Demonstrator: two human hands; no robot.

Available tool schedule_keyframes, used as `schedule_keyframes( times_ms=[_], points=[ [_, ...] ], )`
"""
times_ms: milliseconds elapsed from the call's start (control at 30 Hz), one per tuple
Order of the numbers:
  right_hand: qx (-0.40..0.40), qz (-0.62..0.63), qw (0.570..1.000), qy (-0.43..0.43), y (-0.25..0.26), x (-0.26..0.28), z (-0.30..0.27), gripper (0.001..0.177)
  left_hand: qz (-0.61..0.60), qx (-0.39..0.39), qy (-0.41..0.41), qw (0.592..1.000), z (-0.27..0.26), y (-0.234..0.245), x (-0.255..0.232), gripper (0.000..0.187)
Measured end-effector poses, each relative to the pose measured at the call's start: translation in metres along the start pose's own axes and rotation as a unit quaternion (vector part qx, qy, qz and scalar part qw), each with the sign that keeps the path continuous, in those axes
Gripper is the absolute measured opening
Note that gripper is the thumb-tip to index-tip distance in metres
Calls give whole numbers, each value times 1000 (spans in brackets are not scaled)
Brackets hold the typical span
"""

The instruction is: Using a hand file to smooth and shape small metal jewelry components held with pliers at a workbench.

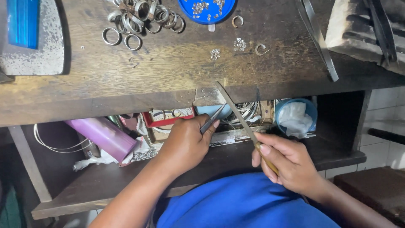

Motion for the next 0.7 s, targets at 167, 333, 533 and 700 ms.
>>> schedule_keyframes(
  times_ms=[167, 333, 533, 700],
  points=[
    [-72, -2, 995, 72, -9, -1, 21, 27, -35, -11, 18, 999, 0, 6, -7, 33],
    [-72, -24, 994, 77, -14, 2, 28, 27, -40, -13, 16, 999, -1, 6, -6, 35],
    [3, -35, 999, 12, 6, 6, -9, 35, -24, 57, 51, 997, -1, 5, 0, 33],
    [-23, 2, 999, 32, 25, 19, -5, 36, 14, 42, -15, 999, 0, 13, 1, 30]
  ],
)
Point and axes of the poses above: each hand's wrist, its own z-axis towards the middle knuckle, its own y-axis out of the back of the hand, x = y × z, the point moved 3 cm from there along z, towards the middle knuckle, and after that the axes turned 6 degrees about z, right-handed, at the moved point
